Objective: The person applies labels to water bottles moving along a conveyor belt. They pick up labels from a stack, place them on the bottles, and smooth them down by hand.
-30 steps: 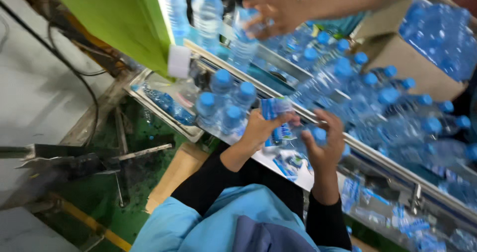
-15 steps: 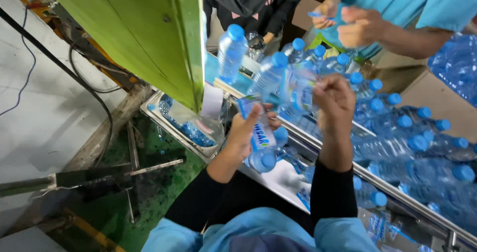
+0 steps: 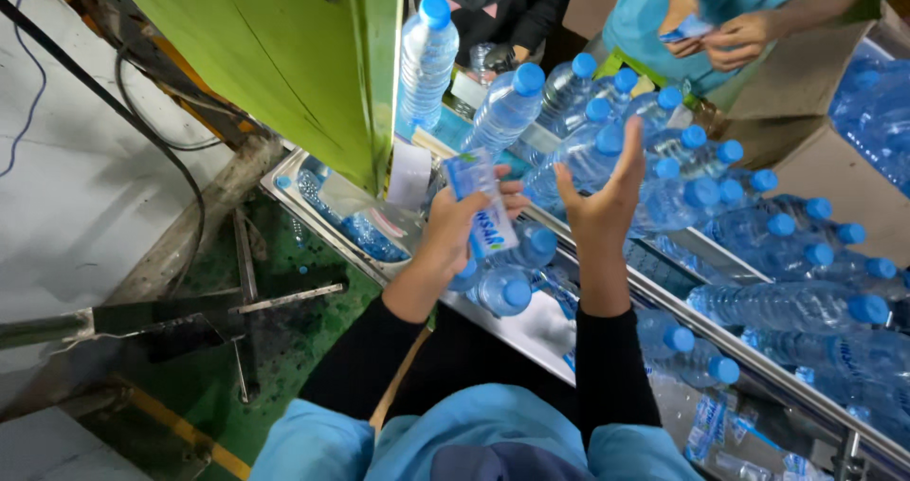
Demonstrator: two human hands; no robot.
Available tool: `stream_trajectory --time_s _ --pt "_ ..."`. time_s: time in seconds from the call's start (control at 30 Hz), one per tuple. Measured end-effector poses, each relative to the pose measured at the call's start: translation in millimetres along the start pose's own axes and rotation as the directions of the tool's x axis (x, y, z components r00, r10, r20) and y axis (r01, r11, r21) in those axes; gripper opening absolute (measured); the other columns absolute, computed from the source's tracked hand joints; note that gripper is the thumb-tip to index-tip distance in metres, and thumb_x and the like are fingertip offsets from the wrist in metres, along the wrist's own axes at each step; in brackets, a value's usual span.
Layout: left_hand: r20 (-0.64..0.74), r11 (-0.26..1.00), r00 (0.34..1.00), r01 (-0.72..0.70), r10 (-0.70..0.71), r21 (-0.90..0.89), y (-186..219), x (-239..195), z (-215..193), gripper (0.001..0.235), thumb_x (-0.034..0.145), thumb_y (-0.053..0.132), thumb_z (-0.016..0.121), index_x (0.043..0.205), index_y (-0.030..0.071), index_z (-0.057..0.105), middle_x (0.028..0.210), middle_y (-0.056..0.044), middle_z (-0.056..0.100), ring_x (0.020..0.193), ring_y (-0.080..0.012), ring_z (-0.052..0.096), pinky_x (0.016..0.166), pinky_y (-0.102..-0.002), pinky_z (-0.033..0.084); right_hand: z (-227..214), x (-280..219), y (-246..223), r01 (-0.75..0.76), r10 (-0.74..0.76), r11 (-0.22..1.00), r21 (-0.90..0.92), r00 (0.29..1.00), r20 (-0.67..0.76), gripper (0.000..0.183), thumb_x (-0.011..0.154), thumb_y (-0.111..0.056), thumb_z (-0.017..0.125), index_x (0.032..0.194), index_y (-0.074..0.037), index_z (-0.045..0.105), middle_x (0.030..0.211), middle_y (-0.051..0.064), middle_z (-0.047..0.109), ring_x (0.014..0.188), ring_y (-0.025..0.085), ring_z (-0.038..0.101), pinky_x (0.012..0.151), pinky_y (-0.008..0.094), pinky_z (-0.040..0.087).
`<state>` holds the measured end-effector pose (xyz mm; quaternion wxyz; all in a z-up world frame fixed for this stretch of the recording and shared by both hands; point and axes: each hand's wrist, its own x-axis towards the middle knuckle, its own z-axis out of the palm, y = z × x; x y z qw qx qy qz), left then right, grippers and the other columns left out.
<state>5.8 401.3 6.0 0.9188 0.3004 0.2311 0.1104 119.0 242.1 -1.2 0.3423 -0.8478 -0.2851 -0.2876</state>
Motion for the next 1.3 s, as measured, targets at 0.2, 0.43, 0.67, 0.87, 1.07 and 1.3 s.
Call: stream_trajectory --time_s 0.2,0.43,0.67,0.87,1.07,1.3 --pt "0.125 0.969 0.992 -0.052 0.022 0.24 -18 4 25 0.044 0.083 0.008 0.08 0.122 -0.011 0.07 0.106 -0.034 0.071 0.096 -0.0478 0.072 0.081 -0.058 0.061 -26 -28 1 -0.142 0.155 0.98 0.143 0.985 -0.082 0.124 0.106 -0.046 0.086 0.167 -0.012 -0.016 0.172 0.025 -0.002 0.161 0.044 0.012 0.129 0.063 0.026" --pt "0.049 0.961 0.987 0.137 -0.153 0.239 -73 34 27 0.043 0.072 0.015 0.096 0.107 0.0 0.077 0.095 -0.02 0.076 0.085 -0.0346 0.076 0.069 -0.053 0.063 -49 -16 13 -0.337 0.251 0.562 0.755 0.94 0.232 0.022 0.078 0.005 0.087 0.09 0.005 0.069 0.097 0.017 0.068 0.091 0.027 0.068 0.083 0.036 0.057" --pt "0.081 0.999 0.997 0.005 -0.008 0.043 -78 21 42 0.034 0.072 0.002 0.094 0.1 -0.002 0.076 0.087 -0.016 0.073 0.073 -0.0276 0.074 0.058 -0.045 0.062 -78 4 5 -0.353 0.286 0.728 0.587 0.935 0.208 0.012 0.089 -0.003 0.089 0.093 -0.002 0.078 0.093 0.016 0.07 0.084 0.018 0.061 0.068 0.028 0.047" --pt "0.101 0.967 0.992 -0.098 0.076 0.237 -62 -3 49 0.021 0.078 0.006 0.09 0.091 0.003 0.073 0.076 -0.012 0.071 0.065 -0.0239 0.072 0.051 -0.036 0.058 -106 -14 -6 -0.426 0.329 0.499 0.755 0.899 0.29 0.011 0.086 0.003 0.08 0.094 0.003 0.073 0.085 0.015 0.072 0.076 0.016 0.066 0.075 0.029 0.055" --pt "0.115 0.977 0.992 0.031 -0.056 0.21 -56 -20 66 0.024 0.08 0.012 0.086 0.096 -0.003 0.076 0.081 -0.021 0.075 0.063 -0.0266 0.076 0.058 -0.04 0.064 -140 11 38 0.027 -0.033 0.917 0.399 0.999 0.008 0.011 0.105 0.001 0.075 0.106 0.007 0.066 0.109 0.027 0.065 0.115 0.049 0.066 0.091 0.053 0.052" --pt "0.219 0.993 0.969 0.115 -0.112 -0.001 -64 -35 74 0.035 0.084 -0.004 0.062 0.118 -0.008 0.073 0.099 -0.025 0.075 0.085 -0.0331 0.077 0.078 -0.049 0.065 -121 31 61 0.361 -0.356 0.923 -0.135 0.933 0.057 0.024 0.082 -0.018 0.097 0.101 -0.014 0.084 0.108 0.009 0.065 0.095 0.033 0.062 0.085 0.045 0.053"
